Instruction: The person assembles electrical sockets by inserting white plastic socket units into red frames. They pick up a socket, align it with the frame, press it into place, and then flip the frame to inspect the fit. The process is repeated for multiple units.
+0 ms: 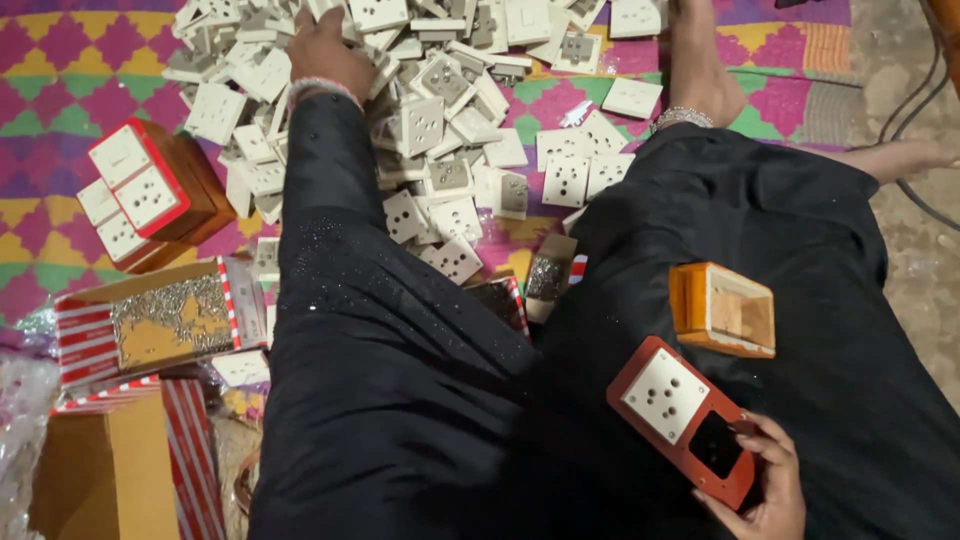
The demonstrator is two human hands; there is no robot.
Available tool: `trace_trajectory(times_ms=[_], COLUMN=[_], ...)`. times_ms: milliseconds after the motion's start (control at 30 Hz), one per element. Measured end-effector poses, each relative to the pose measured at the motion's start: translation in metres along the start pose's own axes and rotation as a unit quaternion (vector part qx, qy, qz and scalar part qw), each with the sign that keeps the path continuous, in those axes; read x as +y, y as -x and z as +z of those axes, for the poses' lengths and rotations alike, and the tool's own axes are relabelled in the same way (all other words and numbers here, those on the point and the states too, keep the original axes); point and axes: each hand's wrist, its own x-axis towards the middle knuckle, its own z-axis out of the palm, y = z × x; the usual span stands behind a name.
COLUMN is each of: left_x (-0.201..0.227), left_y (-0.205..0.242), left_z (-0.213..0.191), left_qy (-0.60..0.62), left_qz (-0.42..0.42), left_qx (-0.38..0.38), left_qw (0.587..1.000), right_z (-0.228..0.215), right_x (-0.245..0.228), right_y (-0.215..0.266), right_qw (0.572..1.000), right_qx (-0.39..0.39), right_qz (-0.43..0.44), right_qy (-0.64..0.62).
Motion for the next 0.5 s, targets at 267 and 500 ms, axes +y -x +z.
trace_trajectory(times_ms=[267, 500], left_x=[-0.023, 0.062], left_y=[-0.023, 0.068], left_z=[0.027, -0.056], left_qy=[0.078, 0.455], left_qz=[-0.021, -0.095], left_qx=[0.094, 0.128], left_qw=[0.992, 0.876], right_z=[0.004, 0.007], right_x=[-0.009, -0.035], right_y=[-0.007, -0.018], right_qw=[0.999, 0.998], right_qx=[-0.011, -0.006], right_qz=[-0.002, -0.048], right_qy=[0.040, 0.050])
